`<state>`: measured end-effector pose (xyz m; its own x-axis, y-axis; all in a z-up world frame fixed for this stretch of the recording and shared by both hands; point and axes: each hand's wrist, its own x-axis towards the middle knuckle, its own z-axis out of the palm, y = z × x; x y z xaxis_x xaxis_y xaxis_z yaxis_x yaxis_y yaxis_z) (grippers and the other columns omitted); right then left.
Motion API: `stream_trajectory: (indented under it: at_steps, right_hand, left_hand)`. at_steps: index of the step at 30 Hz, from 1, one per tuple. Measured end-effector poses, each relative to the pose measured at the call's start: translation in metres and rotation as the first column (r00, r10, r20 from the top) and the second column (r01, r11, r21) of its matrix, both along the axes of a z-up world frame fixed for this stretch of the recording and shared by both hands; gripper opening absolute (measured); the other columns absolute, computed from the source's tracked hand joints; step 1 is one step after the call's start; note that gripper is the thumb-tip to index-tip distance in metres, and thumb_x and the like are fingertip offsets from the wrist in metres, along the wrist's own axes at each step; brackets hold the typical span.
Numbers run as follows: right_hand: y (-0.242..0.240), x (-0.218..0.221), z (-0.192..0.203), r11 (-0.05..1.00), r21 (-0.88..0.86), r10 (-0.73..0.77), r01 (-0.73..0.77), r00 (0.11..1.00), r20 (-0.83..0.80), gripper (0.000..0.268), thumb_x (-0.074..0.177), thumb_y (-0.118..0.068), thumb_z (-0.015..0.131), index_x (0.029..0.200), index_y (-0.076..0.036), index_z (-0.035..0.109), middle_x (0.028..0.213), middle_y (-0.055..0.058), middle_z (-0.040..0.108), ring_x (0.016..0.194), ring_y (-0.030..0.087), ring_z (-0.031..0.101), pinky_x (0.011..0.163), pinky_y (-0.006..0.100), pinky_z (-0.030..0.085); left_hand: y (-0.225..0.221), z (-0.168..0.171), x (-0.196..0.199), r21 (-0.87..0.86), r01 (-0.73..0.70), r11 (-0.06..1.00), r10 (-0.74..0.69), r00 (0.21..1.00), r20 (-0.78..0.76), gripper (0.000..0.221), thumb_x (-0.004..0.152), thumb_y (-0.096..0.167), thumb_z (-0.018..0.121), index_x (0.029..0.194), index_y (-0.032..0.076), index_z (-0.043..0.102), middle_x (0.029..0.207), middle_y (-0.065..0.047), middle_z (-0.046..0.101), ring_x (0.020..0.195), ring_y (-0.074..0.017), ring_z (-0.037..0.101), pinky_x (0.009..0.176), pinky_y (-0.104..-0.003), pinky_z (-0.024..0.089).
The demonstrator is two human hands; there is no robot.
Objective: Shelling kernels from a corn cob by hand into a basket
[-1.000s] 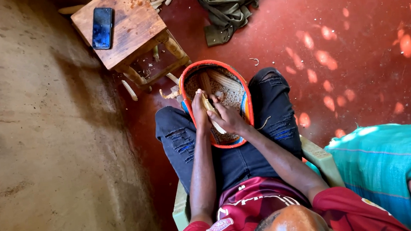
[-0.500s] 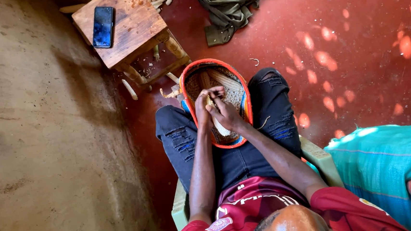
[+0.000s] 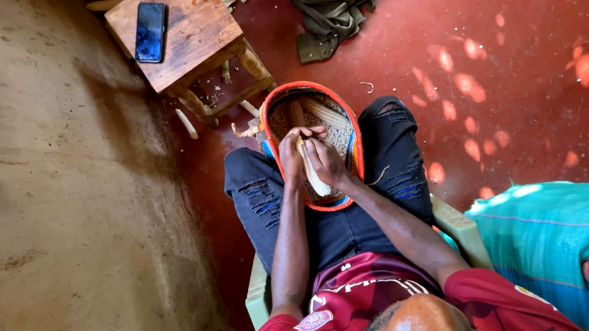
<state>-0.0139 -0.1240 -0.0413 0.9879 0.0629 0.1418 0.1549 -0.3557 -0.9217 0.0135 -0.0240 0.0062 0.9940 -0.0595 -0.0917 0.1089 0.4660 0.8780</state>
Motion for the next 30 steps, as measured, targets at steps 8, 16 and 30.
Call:
stream_trajectory:
  at_steps: [8, 16, 30]
  right_hand:
    - [0.004, 0.004, 0.056, 0.978, 0.202, -0.026, 0.052, 0.991, -0.13, 0.053, 0.114, -0.05, 0.047, 0.122, -0.003, 0.07, 0.069, 0.013, 0.061, 0.064, 0.018, 0.051, 0.062, 0.04, 0.043]
    - [0.011, 0.002, 0.073, 0.971, 0.233, -0.021, 0.054, 0.99, -0.142, 0.049, 0.114, -0.048, 0.048, 0.112, -0.005, 0.072, 0.077, 0.014, 0.061, 0.076, 0.021, 0.056, 0.071, 0.043, 0.046]
    - [0.019, 0.007, 0.045, 0.963, 0.264, 0.0, 0.052, 0.981, -0.193, 0.053, 0.116, -0.052, 0.044, 0.111, -0.005, 0.067, 0.086, 0.013, 0.06, 0.087, 0.025, 0.057, 0.082, 0.047, 0.045]
  left_hand:
    - [-0.001, 0.016, 0.0, 0.079, 0.019, 0.997, -0.033, 0.985, 0.168, 0.047, 0.108, 0.021, 0.041, 0.113, -0.009, 0.076, 0.127, -0.032, 0.072, 0.11, -0.0403, 0.074, 0.101, -0.05, 0.056]
    - [-0.009, 0.069, -0.013, 0.142, -0.081, 0.987, 0.066, 0.992, 0.108, 0.048, 0.113, 0.028, 0.044, 0.11, -0.003, 0.082, 0.116, -0.02, 0.079, 0.113, -0.0255, 0.072, 0.114, -0.04, 0.047]
    - [-0.005, 0.017, -0.006, 0.34, -0.173, 0.924, 0.12, 0.978, 0.17, 0.047, 0.116, 0.02, 0.042, 0.11, 0.002, 0.084, 0.113, -0.018, 0.081, 0.112, -0.029, 0.074, 0.11, -0.041, 0.049]
